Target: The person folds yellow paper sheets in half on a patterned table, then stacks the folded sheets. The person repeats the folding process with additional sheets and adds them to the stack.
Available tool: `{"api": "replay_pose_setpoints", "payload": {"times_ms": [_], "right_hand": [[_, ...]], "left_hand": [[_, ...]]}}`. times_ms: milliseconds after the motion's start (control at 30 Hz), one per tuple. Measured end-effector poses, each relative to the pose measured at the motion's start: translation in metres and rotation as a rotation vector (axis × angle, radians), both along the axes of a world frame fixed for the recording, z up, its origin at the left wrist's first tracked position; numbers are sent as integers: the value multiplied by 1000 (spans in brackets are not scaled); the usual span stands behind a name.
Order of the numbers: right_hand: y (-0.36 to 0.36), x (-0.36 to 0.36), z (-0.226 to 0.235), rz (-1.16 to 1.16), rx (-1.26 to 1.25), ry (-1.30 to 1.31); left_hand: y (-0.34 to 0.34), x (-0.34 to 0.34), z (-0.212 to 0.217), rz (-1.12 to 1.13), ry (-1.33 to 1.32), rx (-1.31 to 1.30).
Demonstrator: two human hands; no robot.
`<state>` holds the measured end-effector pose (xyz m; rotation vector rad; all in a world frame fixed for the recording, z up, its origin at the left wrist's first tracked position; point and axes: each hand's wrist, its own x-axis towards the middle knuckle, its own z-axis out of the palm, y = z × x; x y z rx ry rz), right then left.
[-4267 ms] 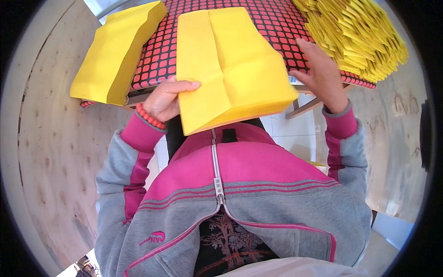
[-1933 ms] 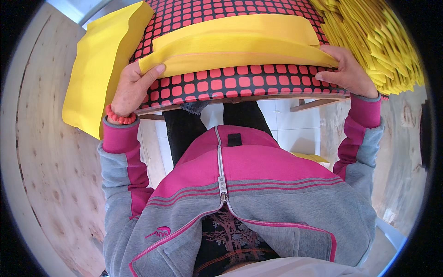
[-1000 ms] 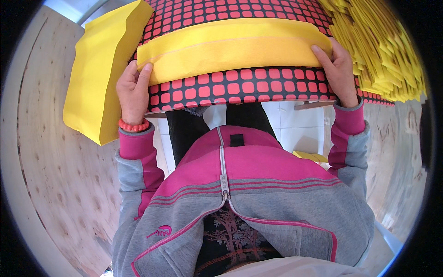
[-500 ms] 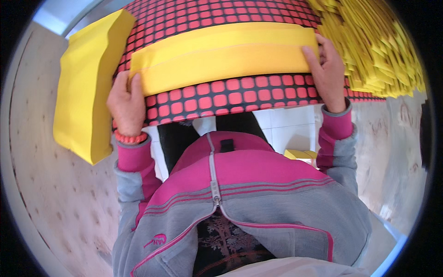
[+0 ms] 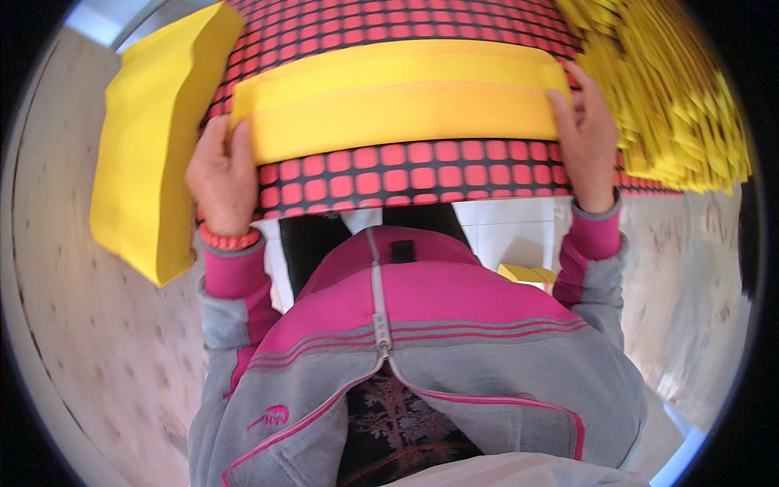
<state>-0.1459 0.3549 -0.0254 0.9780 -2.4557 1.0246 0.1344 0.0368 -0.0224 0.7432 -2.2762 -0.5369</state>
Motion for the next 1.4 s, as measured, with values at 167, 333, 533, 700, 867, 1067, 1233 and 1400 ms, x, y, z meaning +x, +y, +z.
{"api": "replay_pose_setpoints", "payload": {"times_ms": [167,333,533,700,867,1067,1233,1400], "right_hand": [[-6,4,6,-10,41,9],[-12,4,9,-46,135,82],[-14,6,8,-88,136,101],[-14,7,11,-71,128,98],[-7,1,8,-7,15,-61],[2,-6,-2,49,-178,-227],[1,-7,-2,25,-152,-197],[1,-3,2,11,-41,-88]], "left_hand": [[1,3,0,48,37,40],[0,3,2,88,5,62],[2,2,2,114,-28,26],[2,2,1,134,-59,-28],[0,1,-1,102,-46,-58],[0,0,-4,114,-82,-53],[1,-2,-6,135,-82,-40],[8,-3,3,186,-129,-177]]}}
